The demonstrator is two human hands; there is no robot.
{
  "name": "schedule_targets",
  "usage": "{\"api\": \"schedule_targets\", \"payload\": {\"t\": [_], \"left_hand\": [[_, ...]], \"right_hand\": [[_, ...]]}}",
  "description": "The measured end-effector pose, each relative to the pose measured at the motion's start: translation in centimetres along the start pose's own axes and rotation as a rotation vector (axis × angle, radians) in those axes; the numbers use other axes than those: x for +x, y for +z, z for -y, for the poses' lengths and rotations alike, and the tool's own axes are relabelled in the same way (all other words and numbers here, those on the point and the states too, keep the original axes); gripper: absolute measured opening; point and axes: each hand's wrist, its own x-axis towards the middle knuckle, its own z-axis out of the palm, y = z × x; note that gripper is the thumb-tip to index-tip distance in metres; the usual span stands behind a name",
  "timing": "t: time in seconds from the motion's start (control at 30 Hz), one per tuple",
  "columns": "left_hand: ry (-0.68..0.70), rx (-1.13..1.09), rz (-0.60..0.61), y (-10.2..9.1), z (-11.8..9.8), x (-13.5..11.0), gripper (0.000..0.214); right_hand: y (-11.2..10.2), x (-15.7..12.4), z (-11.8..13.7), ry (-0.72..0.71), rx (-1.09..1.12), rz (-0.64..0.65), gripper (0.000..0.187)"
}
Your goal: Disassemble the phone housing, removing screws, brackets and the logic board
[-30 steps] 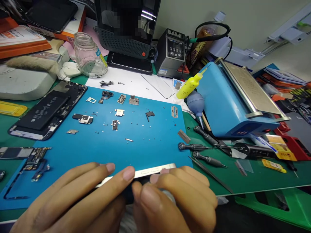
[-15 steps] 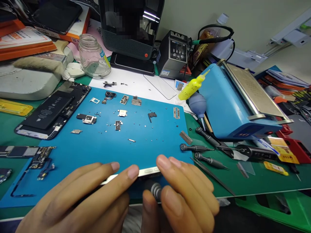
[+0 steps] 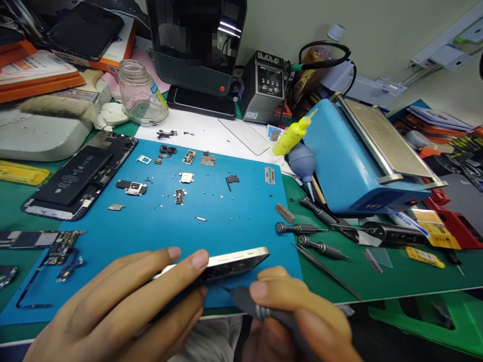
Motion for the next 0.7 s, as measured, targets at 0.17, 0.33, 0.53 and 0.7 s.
{"api": "schedule_targets", "payload": {"t": [0.17,0.33,0.53,0.7], "left_hand": [[0.024,-0.051,0.028,-0.7,0.6,0.0,0.033],[0.055,-0.099,0.091,-1.1,1.0,-0.2,0.030],[-0.060,-0.113,0.127,-1.1,0.6,0.0,0.027],[-0.160,-0.124,0.341,-2.3,0.2,0.9,0.031]], "right_hand": [[1.4,1.1,-0.4,-0.029,0.068,-0.132,0.040],[1.9,1.1,0.5,-0.085,0.122,0.036,0.051],[1.9,0.6,1.1,-0.067,0.242,0.043,0.038],[1.7,1.8,1.0,0.246,0.506,-0.106,0.022]]}}
